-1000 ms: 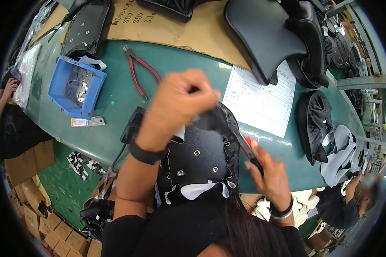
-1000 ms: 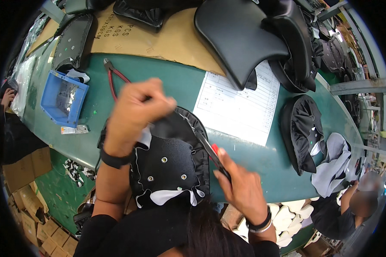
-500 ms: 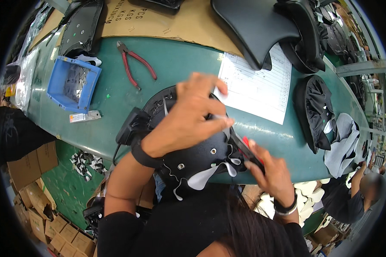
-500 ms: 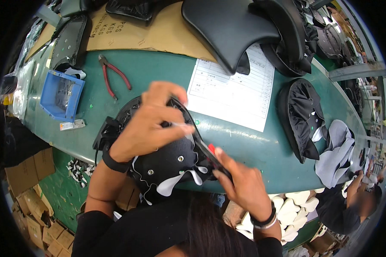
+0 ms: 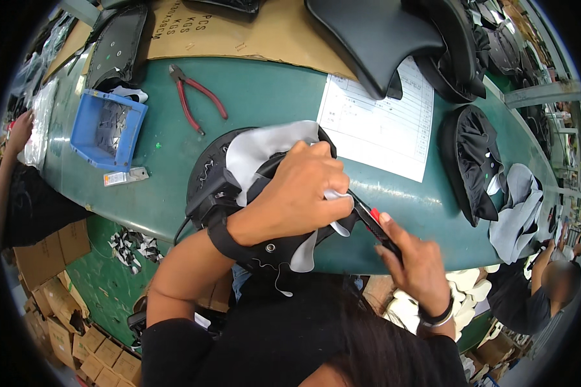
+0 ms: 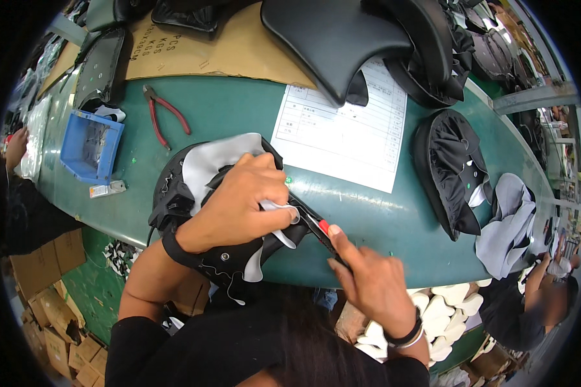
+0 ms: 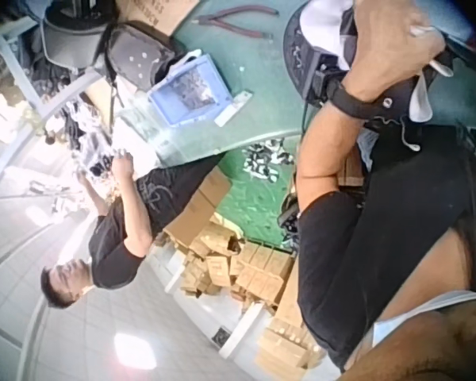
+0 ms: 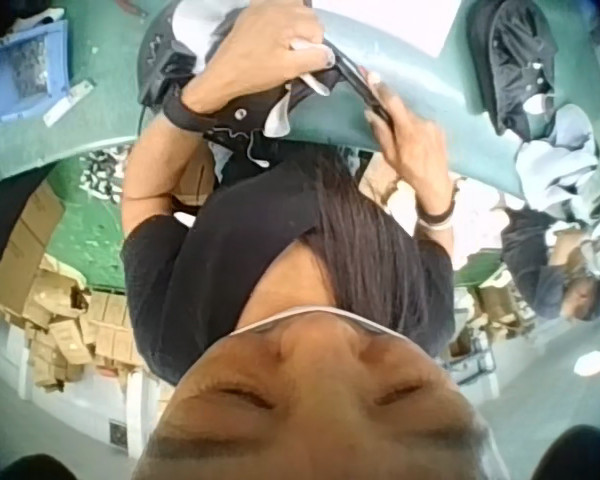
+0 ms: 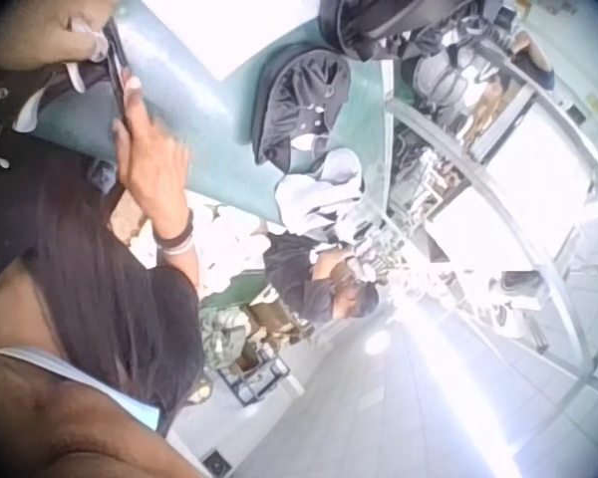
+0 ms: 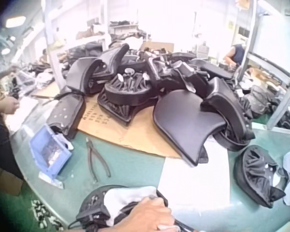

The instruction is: The person trims excess fabric from the edges of padded seat components using a utility knife.

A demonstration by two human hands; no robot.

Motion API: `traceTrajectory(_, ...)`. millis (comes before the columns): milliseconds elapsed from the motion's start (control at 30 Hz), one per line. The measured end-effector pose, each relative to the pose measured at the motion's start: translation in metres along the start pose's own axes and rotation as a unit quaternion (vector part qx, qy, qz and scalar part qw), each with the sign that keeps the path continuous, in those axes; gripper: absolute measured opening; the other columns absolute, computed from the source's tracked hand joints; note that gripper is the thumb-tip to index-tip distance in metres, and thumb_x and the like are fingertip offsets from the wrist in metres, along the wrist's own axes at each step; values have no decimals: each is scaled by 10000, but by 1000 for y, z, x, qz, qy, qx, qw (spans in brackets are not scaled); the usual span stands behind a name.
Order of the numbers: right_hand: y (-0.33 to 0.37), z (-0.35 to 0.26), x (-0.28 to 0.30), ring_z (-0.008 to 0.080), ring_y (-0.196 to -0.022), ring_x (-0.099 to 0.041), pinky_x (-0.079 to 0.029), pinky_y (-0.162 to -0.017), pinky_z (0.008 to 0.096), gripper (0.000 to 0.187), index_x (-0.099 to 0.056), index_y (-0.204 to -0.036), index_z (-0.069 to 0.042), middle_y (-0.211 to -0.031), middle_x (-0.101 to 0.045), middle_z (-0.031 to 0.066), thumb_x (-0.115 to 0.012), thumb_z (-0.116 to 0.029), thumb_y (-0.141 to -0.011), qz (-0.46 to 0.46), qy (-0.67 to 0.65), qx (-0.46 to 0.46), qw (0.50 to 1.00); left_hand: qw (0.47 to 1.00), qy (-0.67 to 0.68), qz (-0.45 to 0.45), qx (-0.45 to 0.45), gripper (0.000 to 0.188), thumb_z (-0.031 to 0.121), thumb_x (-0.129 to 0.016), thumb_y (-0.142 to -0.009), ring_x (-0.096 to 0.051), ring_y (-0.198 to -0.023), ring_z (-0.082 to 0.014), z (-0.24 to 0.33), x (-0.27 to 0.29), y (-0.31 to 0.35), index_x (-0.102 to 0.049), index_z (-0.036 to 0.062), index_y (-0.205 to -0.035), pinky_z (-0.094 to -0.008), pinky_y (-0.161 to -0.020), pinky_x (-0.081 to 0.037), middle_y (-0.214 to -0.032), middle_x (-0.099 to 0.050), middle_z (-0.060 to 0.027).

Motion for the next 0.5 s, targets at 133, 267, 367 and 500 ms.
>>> traceTrajectory(133,27,-8,-17,368,-638,-616,-480,-590,438,595,-475,-1353,-60,-785,-638,181,-708,-71,-805,87,-80,-40,992,798,573,108,152,205,68,-620,-790,-430,-654,-90,-20,10,7,-544,53,-600,-270,-646,-335,-661,-476,-3)
traceTrajectory(267,18,-9,-17,352,-615,-609,-468,-556,421,581,-492,-1353,-93,-750,-622,174,-706,-90,-813,135,-108,-84,981,810,557,92,157,259,23,-628,-809,-450,-688,-73,-18,13,-1,-485,64,-597,-231,-645,-359,-795,-524,12)
traceTrajectory(367,3,-5,-9,309,-521,-551,-404,-468,404,531,-524,-1336,-134,-626,-527,113,-693,-148,-833,108,-34,-54,992,918,360,70,154,228,54,-611,-804,-545,-799,-128,-5,29,-4,-483,56,-615,-266,-644,-426,-755,-552,-24)
traceTrajectory(500,-4,4,-5,316,-560,-584,-435,-495,401,514,-536,-1323,-129,-691,-591,136,-693,-147,-834,99,-43,-52,993,977,-195,13,91,204,161,-653,-794,-566,-773,-223,15,17,-5,-556,44,-659,-349,-641,-415,-720,-577,-60)
Point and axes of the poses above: each hand's wrist, its own y-axis away from the middle knuckle, its own x-axis out of the back of the hand, z = x × y, the point moved 6 cm from there along -y, towards the middle knuckle
